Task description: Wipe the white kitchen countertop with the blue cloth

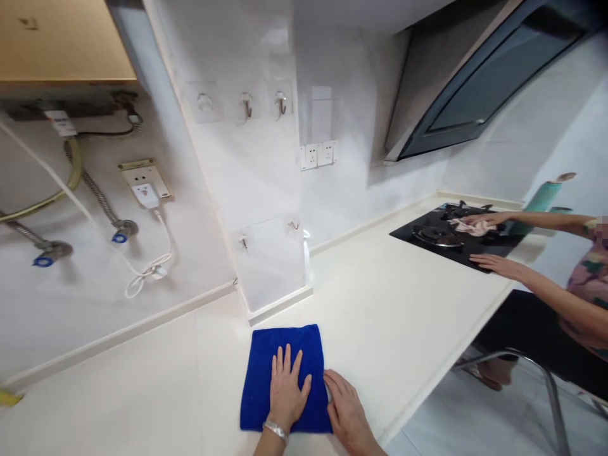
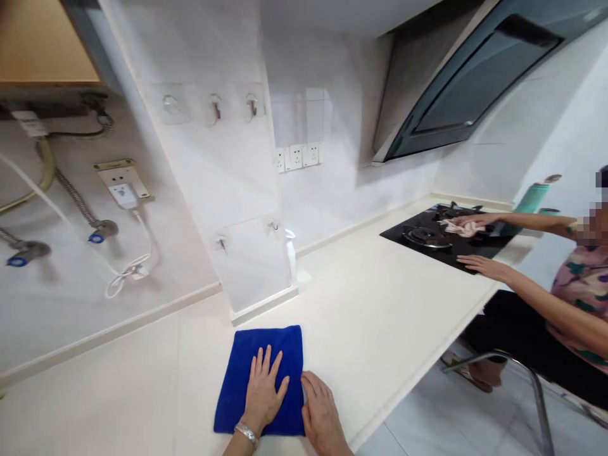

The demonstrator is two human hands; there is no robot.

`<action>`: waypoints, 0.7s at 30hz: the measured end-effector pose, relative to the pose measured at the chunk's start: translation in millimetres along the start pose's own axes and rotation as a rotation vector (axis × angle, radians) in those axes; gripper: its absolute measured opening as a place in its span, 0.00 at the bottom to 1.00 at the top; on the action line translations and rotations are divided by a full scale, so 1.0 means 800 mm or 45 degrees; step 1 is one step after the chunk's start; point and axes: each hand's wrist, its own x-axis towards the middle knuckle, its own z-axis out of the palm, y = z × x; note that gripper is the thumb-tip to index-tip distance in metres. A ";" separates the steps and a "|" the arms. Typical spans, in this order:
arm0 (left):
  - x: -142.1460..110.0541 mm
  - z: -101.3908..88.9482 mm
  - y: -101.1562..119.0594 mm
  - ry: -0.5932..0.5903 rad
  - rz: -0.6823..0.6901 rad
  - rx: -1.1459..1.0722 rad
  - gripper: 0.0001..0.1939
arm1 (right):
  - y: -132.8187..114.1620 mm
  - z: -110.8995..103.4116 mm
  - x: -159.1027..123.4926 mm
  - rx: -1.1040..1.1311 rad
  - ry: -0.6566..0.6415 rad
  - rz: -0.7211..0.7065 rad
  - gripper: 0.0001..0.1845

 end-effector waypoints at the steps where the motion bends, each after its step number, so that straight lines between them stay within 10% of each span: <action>1: -0.011 -0.007 -0.006 -0.011 0.001 0.001 0.31 | 0.003 -0.001 -0.002 0.014 0.025 -0.024 0.31; 8: -0.105 -0.077 -0.118 0.016 -0.304 0.092 0.26 | 0.009 -0.007 -0.013 0.055 0.047 -0.155 0.28; 16: -0.303 -0.181 -0.320 0.069 -1.265 0.270 0.33 | 0.033 -0.035 -0.023 -0.103 -0.141 -0.264 0.29; 21: -0.412 -0.223 -0.371 0.264 -1.782 0.351 0.39 | 0.060 -0.044 -0.042 -0.191 -0.132 -0.264 0.33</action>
